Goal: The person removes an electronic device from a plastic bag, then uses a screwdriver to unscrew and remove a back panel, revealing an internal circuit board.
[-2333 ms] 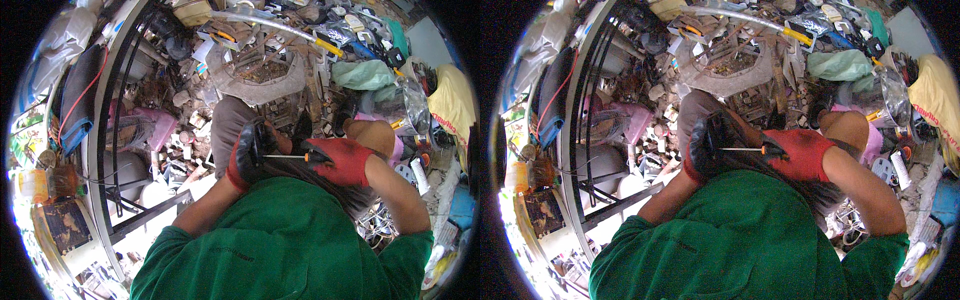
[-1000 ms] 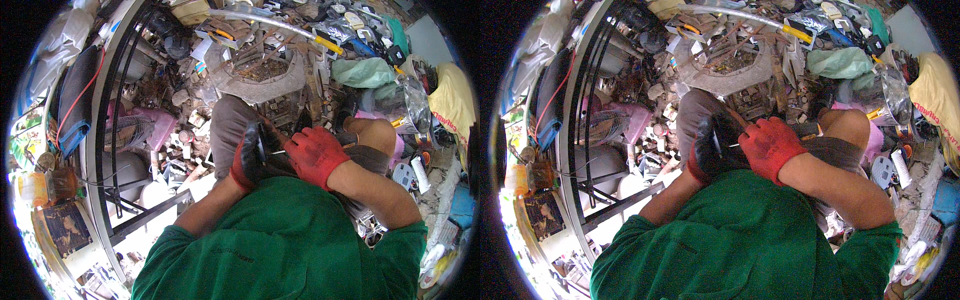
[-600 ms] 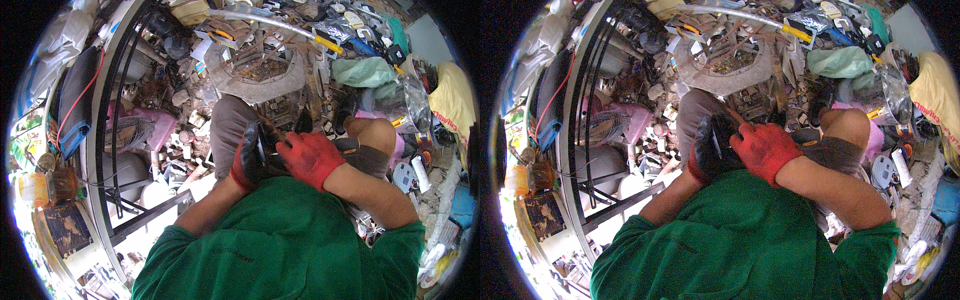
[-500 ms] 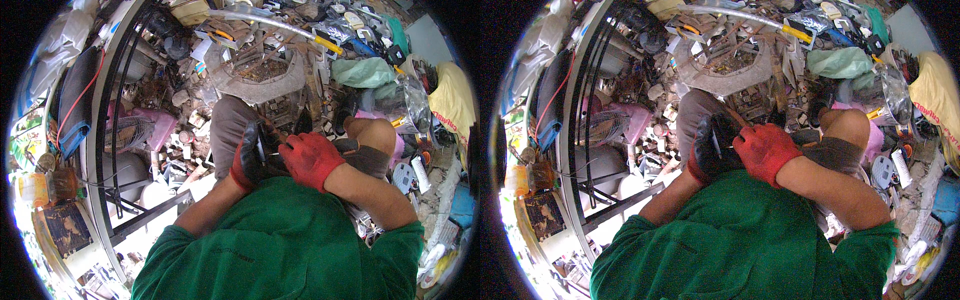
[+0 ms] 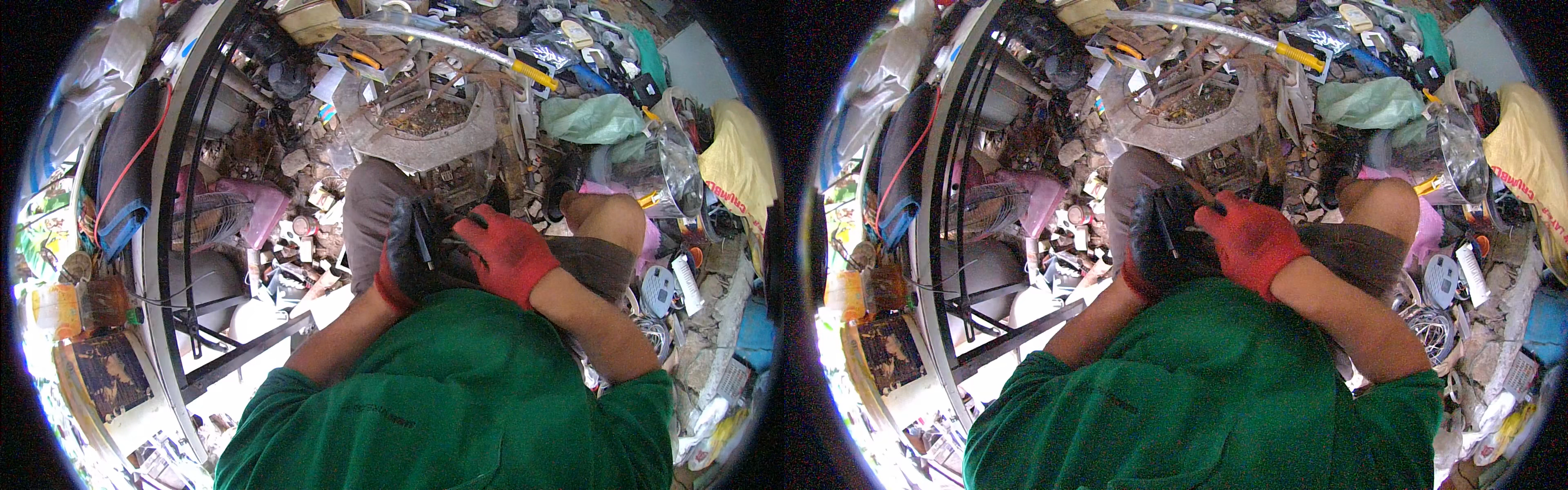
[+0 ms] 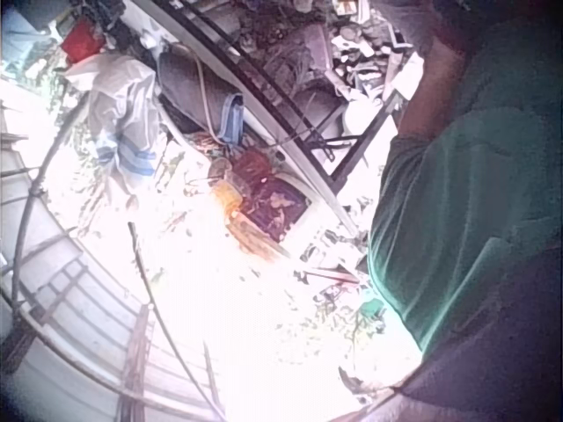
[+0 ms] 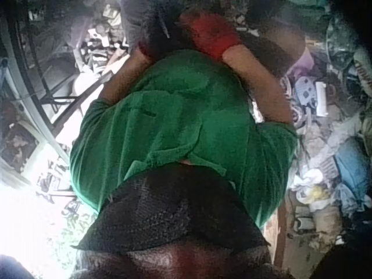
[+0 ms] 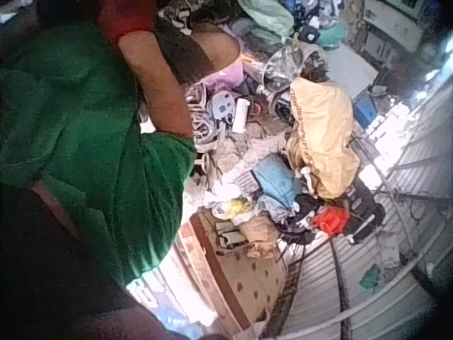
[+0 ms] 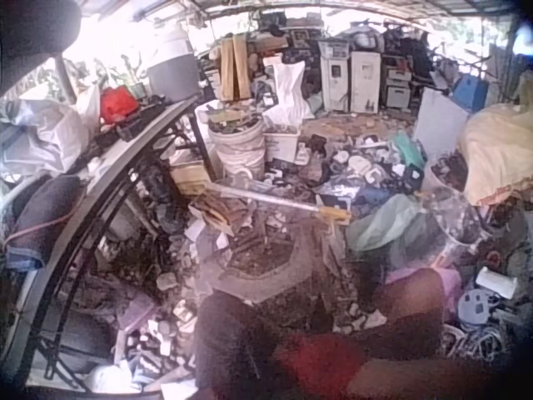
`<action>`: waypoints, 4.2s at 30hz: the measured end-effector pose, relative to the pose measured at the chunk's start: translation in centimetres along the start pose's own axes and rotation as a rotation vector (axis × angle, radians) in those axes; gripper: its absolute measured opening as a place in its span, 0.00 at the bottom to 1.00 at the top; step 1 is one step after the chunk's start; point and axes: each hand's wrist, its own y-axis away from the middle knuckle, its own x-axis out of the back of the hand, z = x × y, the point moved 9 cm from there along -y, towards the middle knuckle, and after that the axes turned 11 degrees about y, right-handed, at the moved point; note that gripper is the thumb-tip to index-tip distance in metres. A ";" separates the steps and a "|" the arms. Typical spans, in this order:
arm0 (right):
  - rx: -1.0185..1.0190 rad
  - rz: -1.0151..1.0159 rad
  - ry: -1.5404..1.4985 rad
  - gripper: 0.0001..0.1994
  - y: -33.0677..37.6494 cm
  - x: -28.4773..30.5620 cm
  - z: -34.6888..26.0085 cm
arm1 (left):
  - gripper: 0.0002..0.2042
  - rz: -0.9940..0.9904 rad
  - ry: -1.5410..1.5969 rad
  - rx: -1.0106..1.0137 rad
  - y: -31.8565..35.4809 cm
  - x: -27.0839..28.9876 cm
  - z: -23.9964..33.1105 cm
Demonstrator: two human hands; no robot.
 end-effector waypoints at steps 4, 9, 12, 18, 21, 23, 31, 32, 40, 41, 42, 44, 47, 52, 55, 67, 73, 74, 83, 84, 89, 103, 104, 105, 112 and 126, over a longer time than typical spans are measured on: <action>-0.083 0.064 -0.269 0.27 0.8 -0.9 1.2 | 0.25 -0.123 0.006 -0.056 -0.6 -1.1 0.1; -0.205 0.215 -0.449 0.35 1.9 -2.1 1.4 | 0.26 -0.041 -0.404 -0.096 -0.5 0.3 0.3; -0.151 0.088 -0.813 0.32 1.1 -3.4 1.8 | 0.28 -0.086 -0.482 -0.148 -0.5 -0.9 -0.5; -0.180 0.088 -1.014 0.28 1.6 -4.5 2.2 | 0.29 -0.080 -0.843 -0.179 0.2 -1.5 -0.2; -0.185 0.067 -0.980 0.43 1.7 -3.7 2.0 | 0.31 -0.061 -0.834 -0.181 0.6 -1.7 0.1; -0.151 0.080 -0.953 0.44 1.7 -3.3 1.9 | 0.32 -0.155 -0.986 -0.219 0.8 -3.1 0.5; -0.136 0.061 -0.999 0.44 1.8 -3.3 1.3 | 0.31 -0.120 -1.119 -0.328 1.7 -1.5 1.4; -0.133 0.067 -0.994 0.44 1.8 -3.7 1.5 | 0.30 -0.123 -1.138 -0.322 1.7 -2.4 1.1; -0.048 0.019 -1.022 0.45 1.9 -5.0 1.1 | 0.30 -0.184 -1.239 -0.310 2.2 -3.4 1.0; -0.005 0.056 -1.024 0.46 1.6 -5.1 1.1 | 0.30 -0.184 -1.243 -0.339 2.2 -3.3 1.0; 0.038 0.093 -1.026 0.47 1.5 -4.9 0.9 | 0.30 -0.184 -1.246 -0.368 2.3 -3.1 1.1; 0.005 0.047 -1.057 0.48 1.2 -5.0 0.5 | 0.30 -0.151 -1.267 -0.376 2.3 -2.1 1.5; -0.006 0.057 -1.122 0.51 1.1 -5.5 0.6 | 0.31 -0.131 -1.285 -0.327 2.4 -2.5 1.2; 0.013 0.157 -0.957 0.51 1.3 -3.0 0.5 | 0.36 -0.125 -1.187 -0.136 3.3 -1.9 0.8; -0.016 0.089 -0.976 0.46 1.5 -3.6 0.2 | 0.39 -0.090 -1.120 -0.069 3.9 -1.2 1.0; 0.055 -0.157 -1.049 0.40 1.9 -6.2 -0.8 | 0.41 -0.222 -1.481 -0.046 4.5 -3.0 2.1; 0.096 -0.166 -1.062 0.41 1.9 -5.5 -1.2 | 0.40 -0.296 -1.571 -0.082 4.5 -2.6 2.5; 0.075 -0.155 -1.051 0.41 1.8 -5.5 -1.1 | 0.40 -0.277 -1.612 -0.146 4.8 -2.8 2.5; 0.008 0.160 -0.811 0.39 1.8 -3.2 0.2 | 0.33 0.067 -0.497 -0.035 3.7 -0.8 1.5; -0.007 0.191 -0.896 0.38 1.8 -2.5 0.4 | 0.33 0.035 -0.366 0.003 3.6 -0.5 1.4; -0.347 0.148 -1.400 0.27 3.2 -4.0 4.8 | 0.40 -0.093 -0.173 -0.032 4.0 -0.4 3.9; -0.475 -0.044 -0.747 0.27 10.0 -12.7 9.1 | 0.49 -0.303 -0.247 0.061 4.2 -1.4 5.4; -0.523 -0.128 -0.776 0.29 10.0 -12.8 8.3 | 0.47 -0.352 -0.206 0.053 4.4 -1.3 5.7; -0.573 -0.212 -0.801 0.31 10.0 -12.9 7.6 | 0.46 -0.402 -0.166 0.049 4.6 -1.2 6.0; -0.171 0.171 -0.531 0.34 7.8 0.5 4.1 | 0.45 -0.420 -0.141 0.067 5.0 -3.5 6.0; 0.002 0.263 -0.183 0.23 7.3 10.9 -1.4 | 0.40 -0.208 -0.282 0.077 4.8 -0.9 4.7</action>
